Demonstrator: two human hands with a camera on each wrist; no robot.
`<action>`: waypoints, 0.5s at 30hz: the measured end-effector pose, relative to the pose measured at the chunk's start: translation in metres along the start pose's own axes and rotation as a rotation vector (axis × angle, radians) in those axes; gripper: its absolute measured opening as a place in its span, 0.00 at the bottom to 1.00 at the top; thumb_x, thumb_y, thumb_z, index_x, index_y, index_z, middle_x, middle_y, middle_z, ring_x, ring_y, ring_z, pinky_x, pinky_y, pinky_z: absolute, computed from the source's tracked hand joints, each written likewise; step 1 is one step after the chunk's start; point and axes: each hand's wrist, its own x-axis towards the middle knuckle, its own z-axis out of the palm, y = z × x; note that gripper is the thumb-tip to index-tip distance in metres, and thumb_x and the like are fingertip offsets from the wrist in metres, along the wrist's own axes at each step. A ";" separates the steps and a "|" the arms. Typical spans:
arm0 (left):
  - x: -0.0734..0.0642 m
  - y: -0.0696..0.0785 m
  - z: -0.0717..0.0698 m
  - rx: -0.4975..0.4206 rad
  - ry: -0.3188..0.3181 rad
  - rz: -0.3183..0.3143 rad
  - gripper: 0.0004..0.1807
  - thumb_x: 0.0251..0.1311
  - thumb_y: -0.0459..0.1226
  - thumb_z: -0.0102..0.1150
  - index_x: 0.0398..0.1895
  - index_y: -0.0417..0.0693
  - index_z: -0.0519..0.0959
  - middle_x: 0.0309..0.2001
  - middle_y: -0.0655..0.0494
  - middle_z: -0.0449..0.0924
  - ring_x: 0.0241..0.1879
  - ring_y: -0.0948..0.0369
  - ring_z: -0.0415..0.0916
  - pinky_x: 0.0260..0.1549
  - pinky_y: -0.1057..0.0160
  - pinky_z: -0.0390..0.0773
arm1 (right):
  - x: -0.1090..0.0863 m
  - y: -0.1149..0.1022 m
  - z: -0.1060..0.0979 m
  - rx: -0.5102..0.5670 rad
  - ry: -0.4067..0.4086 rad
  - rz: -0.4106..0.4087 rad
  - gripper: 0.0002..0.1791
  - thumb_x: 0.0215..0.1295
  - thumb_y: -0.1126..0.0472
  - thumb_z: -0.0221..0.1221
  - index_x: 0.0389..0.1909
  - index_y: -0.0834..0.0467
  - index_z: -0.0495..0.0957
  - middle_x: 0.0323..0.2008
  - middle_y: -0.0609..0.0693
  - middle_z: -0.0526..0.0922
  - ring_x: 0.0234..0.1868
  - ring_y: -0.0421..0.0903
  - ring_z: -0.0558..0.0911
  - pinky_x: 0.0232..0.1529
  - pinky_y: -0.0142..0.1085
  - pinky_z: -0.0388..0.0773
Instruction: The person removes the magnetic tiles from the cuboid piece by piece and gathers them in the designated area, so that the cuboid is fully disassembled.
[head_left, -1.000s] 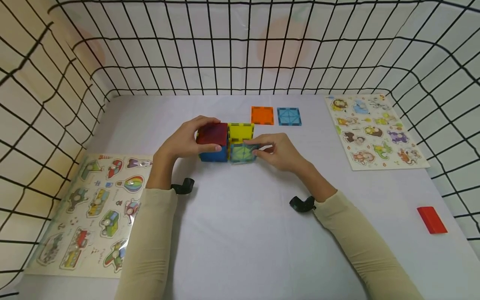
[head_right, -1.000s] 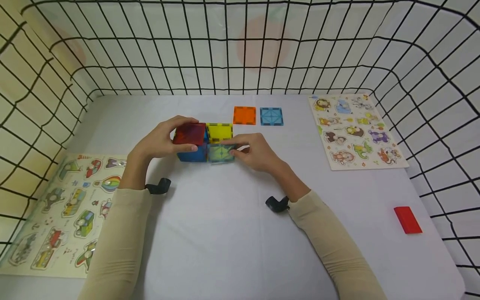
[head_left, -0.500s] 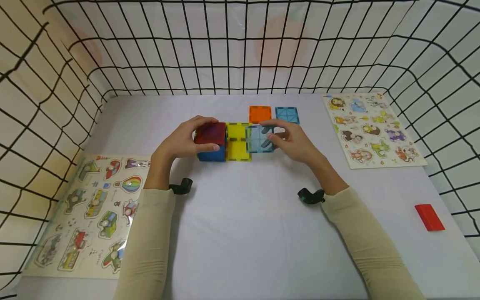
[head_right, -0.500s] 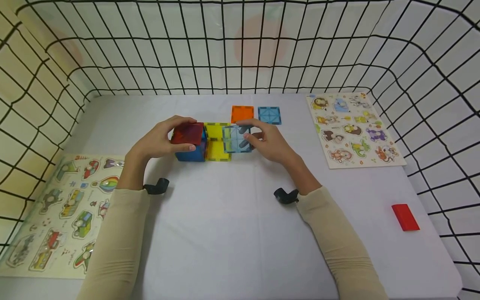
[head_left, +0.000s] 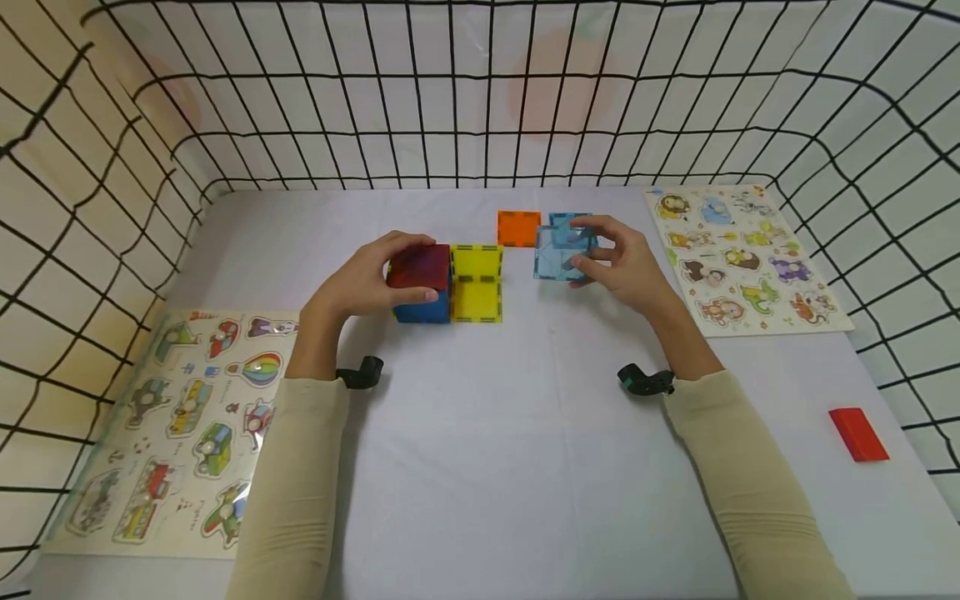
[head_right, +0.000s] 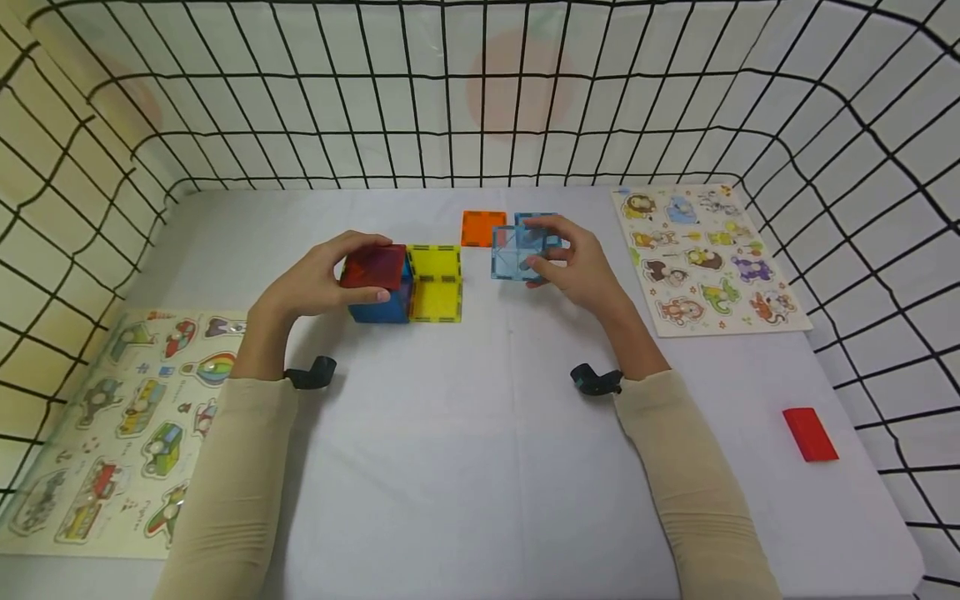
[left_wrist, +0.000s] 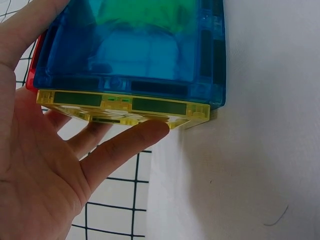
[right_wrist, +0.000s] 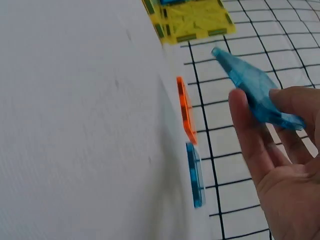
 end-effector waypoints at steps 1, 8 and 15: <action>0.000 0.000 0.000 -0.003 0.001 0.000 0.45 0.51 0.58 0.76 0.73 0.65 0.69 0.71 0.57 0.68 0.64 0.56 0.67 0.59 0.46 0.81 | 0.000 0.000 -0.003 -0.007 0.022 -0.004 0.30 0.69 0.73 0.61 0.70 0.58 0.71 0.63 0.55 0.69 0.44 0.47 0.85 0.36 0.44 0.88; 0.001 0.002 0.000 -0.019 -0.022 -0.008 0.45 0.51 0.58 0.77 0.74 0.64 0.69 0.72 0.57 0.68 0.65 0.55 0.66 0.60 0.46 0.80 | -0.001 -0.002 -0.026 -0.129 0.175 0.048 0.31 0.71 0.69 0.61 0.72 0.49 0.69 0.60 0.50 0.73 0.39 0.40 0.86 0.35 0.40 0.88; 0.000 0.002 -0.002 -0.007 -0.018 -0.014 0.45 0.51 0.57 0.77 0.73 0.65 0.69 0.72 0.57 0.68 0.65 0.55 0.67 0.59 0.46 0.81 | 0.006 0.000 -0.048 -0.216 0.230 0.171 0.32 0.75 0.64 0.58 0.75 0.43 0.65 0.66 0.53 0.69 0.40 0.38 0.87 0.38 0.42 0.89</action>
